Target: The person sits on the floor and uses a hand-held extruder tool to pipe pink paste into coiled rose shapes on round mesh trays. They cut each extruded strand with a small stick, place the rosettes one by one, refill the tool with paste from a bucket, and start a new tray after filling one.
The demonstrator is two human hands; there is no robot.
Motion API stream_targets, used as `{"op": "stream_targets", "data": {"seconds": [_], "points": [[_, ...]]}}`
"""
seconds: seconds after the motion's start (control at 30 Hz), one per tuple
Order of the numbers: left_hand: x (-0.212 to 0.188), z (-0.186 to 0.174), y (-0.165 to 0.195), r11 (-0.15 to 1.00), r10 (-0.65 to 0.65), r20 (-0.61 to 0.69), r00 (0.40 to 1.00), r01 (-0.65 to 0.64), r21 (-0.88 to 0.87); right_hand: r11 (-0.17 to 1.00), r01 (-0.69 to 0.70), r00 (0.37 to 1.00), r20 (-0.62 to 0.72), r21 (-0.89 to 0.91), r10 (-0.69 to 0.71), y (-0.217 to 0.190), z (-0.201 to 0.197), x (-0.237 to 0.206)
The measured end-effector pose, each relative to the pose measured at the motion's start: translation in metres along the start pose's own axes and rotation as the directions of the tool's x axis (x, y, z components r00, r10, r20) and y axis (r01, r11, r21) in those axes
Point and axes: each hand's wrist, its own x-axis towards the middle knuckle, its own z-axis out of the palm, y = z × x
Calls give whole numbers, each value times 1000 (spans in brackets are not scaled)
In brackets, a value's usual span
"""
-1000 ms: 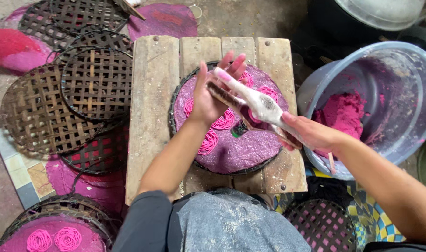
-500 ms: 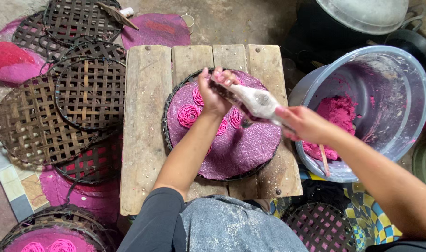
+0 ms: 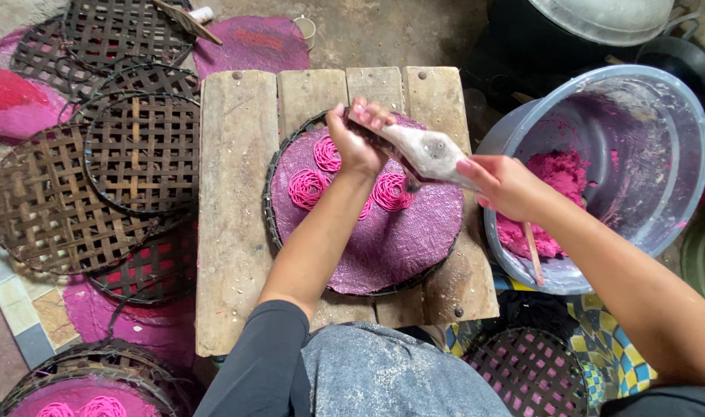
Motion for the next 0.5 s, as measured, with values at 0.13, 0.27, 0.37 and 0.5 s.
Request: {"op": "stream_targets", "data": {"seconds": [0.13, 0.27, 0.37, 0.5], "points": [[5, 5, 13, 974, -167, 133, 977, 184, -130, 976, 141, 989, -69, 164, -131, 7, 1, 4], [-2, -13, 20, 658, -382, -198, 903, 416, 628, 962, 169, 985, -58, 217, -160, 18, 4, 4], [-11, -24, 7, 289, -478, -436, 763, 605, 742, 947, 204, 979, -74, 248, -192, 28, 6, 7], [-30, -27, 6, 88, -439, -461, 771, 548, 832, 935, 309, 936, -228, 176, -267, 45, 17, 17]]}}
